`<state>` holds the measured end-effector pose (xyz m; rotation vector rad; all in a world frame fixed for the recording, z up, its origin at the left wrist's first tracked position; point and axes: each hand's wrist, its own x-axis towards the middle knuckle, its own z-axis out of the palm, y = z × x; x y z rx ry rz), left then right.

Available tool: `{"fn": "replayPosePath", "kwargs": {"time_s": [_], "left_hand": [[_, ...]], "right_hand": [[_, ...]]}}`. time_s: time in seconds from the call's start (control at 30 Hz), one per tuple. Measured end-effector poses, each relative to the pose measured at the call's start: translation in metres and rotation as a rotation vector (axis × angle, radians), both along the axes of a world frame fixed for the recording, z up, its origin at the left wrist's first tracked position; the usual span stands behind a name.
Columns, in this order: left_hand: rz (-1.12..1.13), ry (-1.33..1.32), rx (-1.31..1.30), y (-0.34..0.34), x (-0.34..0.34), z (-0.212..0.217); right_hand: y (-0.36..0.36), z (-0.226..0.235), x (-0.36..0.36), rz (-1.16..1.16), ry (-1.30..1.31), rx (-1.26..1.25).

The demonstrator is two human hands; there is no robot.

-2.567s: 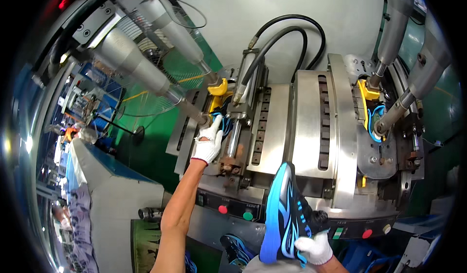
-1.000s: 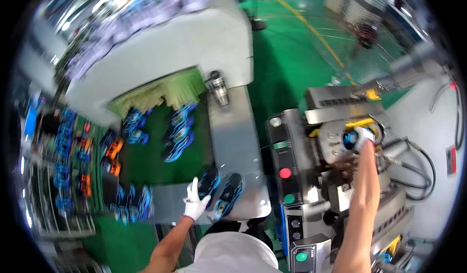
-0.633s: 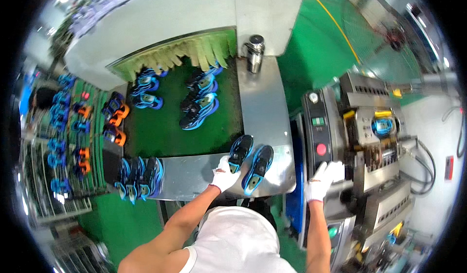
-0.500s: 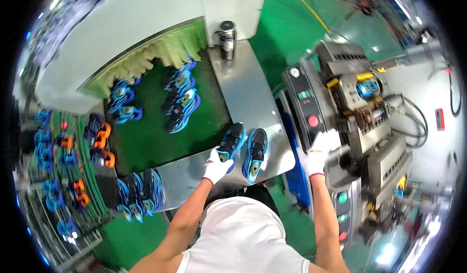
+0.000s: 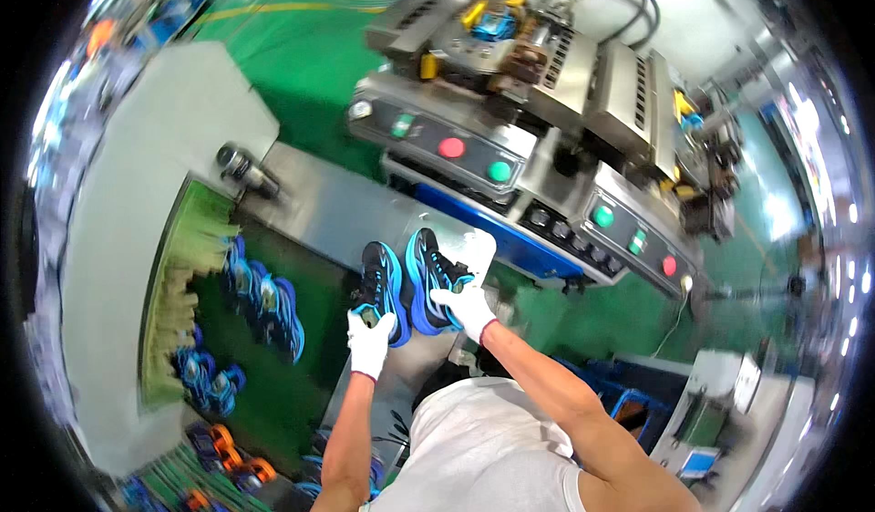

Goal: The person takes blue shoe uppers from a conveyor and places them into a sole-attaching machine to bond them with soles, then places the assembled shoes onto a separate conveyor belt.

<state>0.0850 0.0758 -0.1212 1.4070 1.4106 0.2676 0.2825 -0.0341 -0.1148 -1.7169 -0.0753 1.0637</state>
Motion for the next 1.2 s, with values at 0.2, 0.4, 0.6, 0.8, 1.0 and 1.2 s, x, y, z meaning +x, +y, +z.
{"fn": "replayPosePath", "kwargs": {"time_s": [0.2,0.4,0.6,0.8,1.0,1.2], "left_hand": [[-0.627,-0.045,0.036,-0.083,0.124,0.057],[-1.195,-0.383,-0.034,-0.237,0.2,0.107],[-1.712,-0.474,-0.046,-0.414,0.279,0.172],[-2.041,-0.683,0.047,-0.664,0.343,0.221],[-2.0,-0.972,0.622,-0.857,0.406,0.133],[-1.902,-1.049,0.394,-0.838,0.434,0.147]], "right_hand": [[-0.154,0.059,0.025,-0.604,-0.093,0.083],[-0.352,0.081,-0.013,-1.227,-0.124,0.092],[-0.502,0.161,-0.059,-1.903,-0.612,0.137],[-0.677,0.199,-0.111,-1.893,-0.332,-0.884],[-0.828,0.149,-0.046,-1.787,-0.613,-1.091],[-0.853,0.174,0.048,-1.641,-0.793,-1.488]]}}
